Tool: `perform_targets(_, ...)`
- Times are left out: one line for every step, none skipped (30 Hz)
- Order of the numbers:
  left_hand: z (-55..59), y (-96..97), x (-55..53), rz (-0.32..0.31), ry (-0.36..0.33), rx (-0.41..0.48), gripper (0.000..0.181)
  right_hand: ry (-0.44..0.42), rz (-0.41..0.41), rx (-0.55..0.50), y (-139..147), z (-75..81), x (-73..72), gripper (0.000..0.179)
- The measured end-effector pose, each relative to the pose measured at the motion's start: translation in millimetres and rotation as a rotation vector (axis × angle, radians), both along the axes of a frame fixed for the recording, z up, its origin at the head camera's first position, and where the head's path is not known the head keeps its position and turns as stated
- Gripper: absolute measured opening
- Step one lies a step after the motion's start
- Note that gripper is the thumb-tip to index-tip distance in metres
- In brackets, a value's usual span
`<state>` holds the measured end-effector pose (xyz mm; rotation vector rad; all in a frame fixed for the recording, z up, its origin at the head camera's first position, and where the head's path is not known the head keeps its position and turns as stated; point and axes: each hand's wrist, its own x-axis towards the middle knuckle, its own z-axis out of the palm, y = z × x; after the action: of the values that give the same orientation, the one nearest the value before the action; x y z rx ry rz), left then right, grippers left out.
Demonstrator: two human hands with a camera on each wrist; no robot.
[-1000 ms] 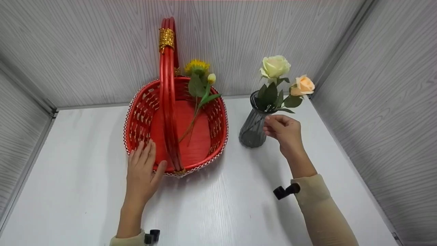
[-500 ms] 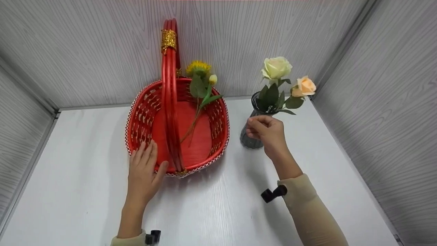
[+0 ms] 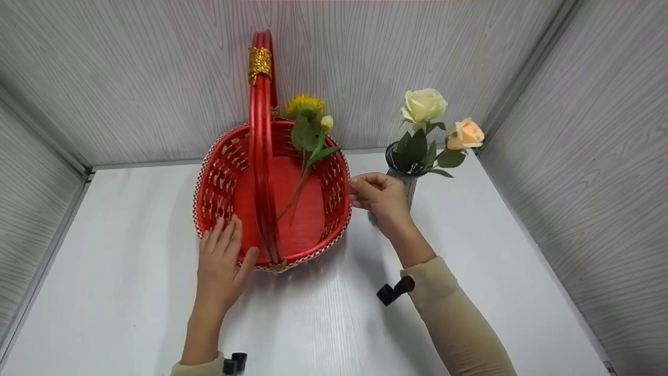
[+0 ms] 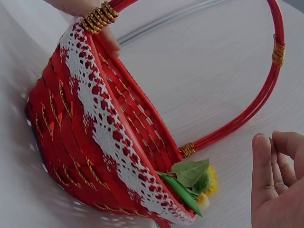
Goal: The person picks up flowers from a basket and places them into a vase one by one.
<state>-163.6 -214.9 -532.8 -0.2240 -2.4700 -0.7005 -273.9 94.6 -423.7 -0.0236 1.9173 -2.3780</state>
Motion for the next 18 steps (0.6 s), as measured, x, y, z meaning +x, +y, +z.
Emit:
perform_targets(-0.1, -0.1, 0.0, -0.002, 0.0, 0.001, 0.065, -0.005, 0.005, -0.004, -3, -1.0, -1.3, 0.018)
perform_targets(-0.2, -0.2, -0.1, -0.002, 0.001, -0.001, 0.065, -0.01, 0.01, -0.007, -7, -2.2, -2.5, 0.017)
perform_targets(-0.4, -0.3, -0.1, -0.001, -0.001, -0.003, 0.065, -0.015, 0.015, -0.009, -10, -3.5, -3.7, 0.017)
perform_targets(-0.5, -0.4, -0.3, -0.001, -0.003, -0.003, 0.065, -0.02, 0.019, -0.014, -13, -4.5, -4.8, 0.016)
perform_targets(-0.2, -0.4, -0.3, -0.001, -0.004, -0.003, 0.066, -0.026, 0.023, -0.021, -17, -5.7, -5.8, 0.015)
perform_targets(-0.1, -0.4, -0.4, 0.0, -0.004, -0.004, 0.066, -0.03, 0.027, -0.026, -20, -6.9, -6.9, 0.013)
perform_targets(-0.1, -0.4, -0.5, 0.001, -0.004, -0.005, 0.066, -0.034, 0.031, -0.029, -23, -8.0, -7.8, 0.012)
perform_targets(0.1, -0.4, -0.5, 0.002, -0.006, -0.008, 0.066, -0.039, 0.034, -0.032, -26, -9.1, -8.7, 0.011)
perform_targets(0.3, -0.4, -0.5, 0.003, -0.008, -0.009, 0.067, -0.045, 0.038, -0.035, -30, -10.0, -9.6, 0.009)
perform_targets(0.6, -0.4, -0.4, 0.004, -0.01, -0.009, 0.067, -0.052, 0.041, -0.037, -33, -11.0, -10.4, 0.008)
perform_targets(0.9, -0.4, -0.2, 0.005, -0.012, -0.009, 0.067, -0.056, 0.048, -0.033, -36, -12.0, -11.4, 0.008)
perform_targets(0.9, -0.5, -0.2, 0.006, -0.012, -0.011, 0.067, -0.061, 0.053, -0.028, -39, -13.0, -12.5, 0.008)
perform_targets(0.9, -0.4, -0.2, 0.006, -0.012, -0.01, 0.067, -0.067, 0.06, -0.024, -42, -14.1, -13.6, 0.008)
perform_targets(1.1, -0.3, -0.2, 0.008, -0.01, -0.009, 0.067, -0.072, 0.068, -0.019, -46, -15.3, -14.7, 0.008)
perform_targets(1.2, -0.2, -0.3, 0.009, -0.009, -0.008, 0.067, -0.079, 0.076, -0.013, -49, -16.6, -16.1, 0.009)
perform_targets(1.4, 0.0, -0.4, 0.01, -0.006, -0.006, 0.067, -0.086, 0.082, -0.007, -52, -17.8, -17.4, 0.009)
perform_targets(1.5, 0.0, -0.7, 0.011, -0.004, -0.006, 0.067, -0.094, 0.087, -0.003, -54, -19.1, -18.7, 0.01)
perform_targets(1.7, 0.2, -1.0, 0.011, -0.002, -0.006, 0.067, -0.104, 0.088, -0.002, -57, -20.6, -20.2, 0.01)
